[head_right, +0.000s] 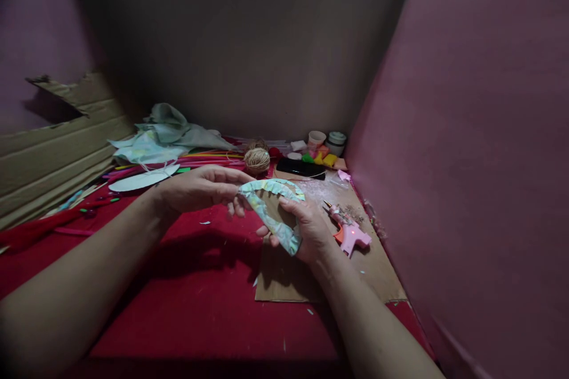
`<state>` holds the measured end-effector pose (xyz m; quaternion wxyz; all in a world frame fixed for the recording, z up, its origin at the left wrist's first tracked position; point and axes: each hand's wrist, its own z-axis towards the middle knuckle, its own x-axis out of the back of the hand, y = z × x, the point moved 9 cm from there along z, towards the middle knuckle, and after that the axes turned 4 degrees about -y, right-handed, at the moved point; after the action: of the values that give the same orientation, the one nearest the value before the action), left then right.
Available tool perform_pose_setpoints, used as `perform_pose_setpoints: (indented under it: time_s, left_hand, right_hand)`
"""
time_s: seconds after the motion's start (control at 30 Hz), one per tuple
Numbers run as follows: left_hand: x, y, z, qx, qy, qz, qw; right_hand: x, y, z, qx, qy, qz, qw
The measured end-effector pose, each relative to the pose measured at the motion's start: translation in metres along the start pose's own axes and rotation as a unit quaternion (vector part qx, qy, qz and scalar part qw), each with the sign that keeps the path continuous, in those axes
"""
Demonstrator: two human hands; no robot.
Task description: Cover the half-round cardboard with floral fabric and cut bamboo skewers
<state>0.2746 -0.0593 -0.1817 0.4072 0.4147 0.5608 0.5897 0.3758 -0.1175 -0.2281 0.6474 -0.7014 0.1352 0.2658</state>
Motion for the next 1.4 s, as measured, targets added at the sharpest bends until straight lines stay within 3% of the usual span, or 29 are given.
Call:
perform_pose_setpoints:
  time_s: [0.43, 0.63, 0.93, 1.13, 1.4]
  left_hand:
    - [0.001, -0.003, 0.008, 0.036, 0.105, 0.063, 0.992]
    - [-0.016, 0.004, 0.010, 0.000, 0.022, 0.024, 0.999]
    - [-0.014, 0.009, 0.007, -0.034, -0.003, 0.014, 0.999]
    - [0.004, 0.013, 0.003, -0.045, 0.076, 0.084, 0.993]
    - [0.013, 0.028, 0.000, -0.066, 0.183, 0.156, 0.968]
  right_hand:
    - [0.001, 0.002, 0.001, 0.009, -0.001, -0.014, 1.000]
    - [0.002, 0.000, 0.001, -0.009, -0.002, 0.048, 0.999]
    - [0.008, 0.005, -0.002, -0.044, 0.016, 0.071, 0.996]
    - [0.005, 0.004, -0.001, -0.044, 0.001, 0.073, 0.996]
    - [0.011, 0.003, -0.001, -0.043, 0.036, 0.077, 0.995]
